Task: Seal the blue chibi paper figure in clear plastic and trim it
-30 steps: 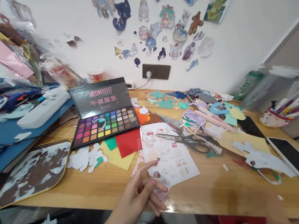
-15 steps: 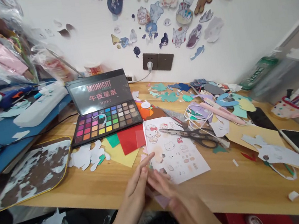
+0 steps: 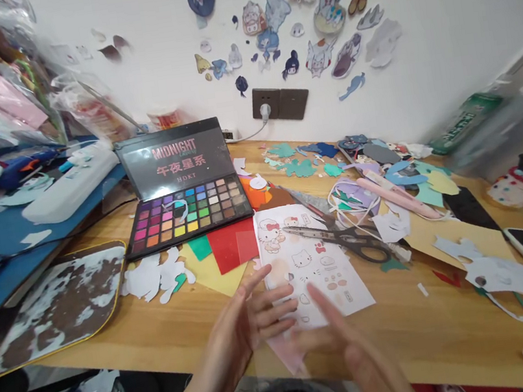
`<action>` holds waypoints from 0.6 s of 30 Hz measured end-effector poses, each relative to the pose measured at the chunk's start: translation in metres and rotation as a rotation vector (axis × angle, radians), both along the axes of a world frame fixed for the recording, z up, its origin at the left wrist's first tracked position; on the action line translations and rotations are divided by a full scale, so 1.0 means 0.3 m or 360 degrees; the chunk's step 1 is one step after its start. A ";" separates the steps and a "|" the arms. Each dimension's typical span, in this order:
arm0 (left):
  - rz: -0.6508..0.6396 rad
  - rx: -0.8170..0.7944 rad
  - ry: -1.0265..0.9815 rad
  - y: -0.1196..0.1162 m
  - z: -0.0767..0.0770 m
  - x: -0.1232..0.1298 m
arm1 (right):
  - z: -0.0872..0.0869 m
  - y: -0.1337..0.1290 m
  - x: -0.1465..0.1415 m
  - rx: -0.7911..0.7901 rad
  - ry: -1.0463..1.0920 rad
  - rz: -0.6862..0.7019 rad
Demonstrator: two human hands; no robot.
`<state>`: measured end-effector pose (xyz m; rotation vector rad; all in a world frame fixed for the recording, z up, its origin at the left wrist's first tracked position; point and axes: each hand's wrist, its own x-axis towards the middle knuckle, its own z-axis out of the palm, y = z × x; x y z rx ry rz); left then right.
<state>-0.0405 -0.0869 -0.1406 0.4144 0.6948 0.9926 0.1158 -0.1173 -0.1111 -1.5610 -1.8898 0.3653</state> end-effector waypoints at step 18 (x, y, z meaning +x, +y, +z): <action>-0.0144 0.2108 0.2692 0.001 0.005 0.104 | -0.199 0.058 0.129 0.0124 -0.0831 0.0198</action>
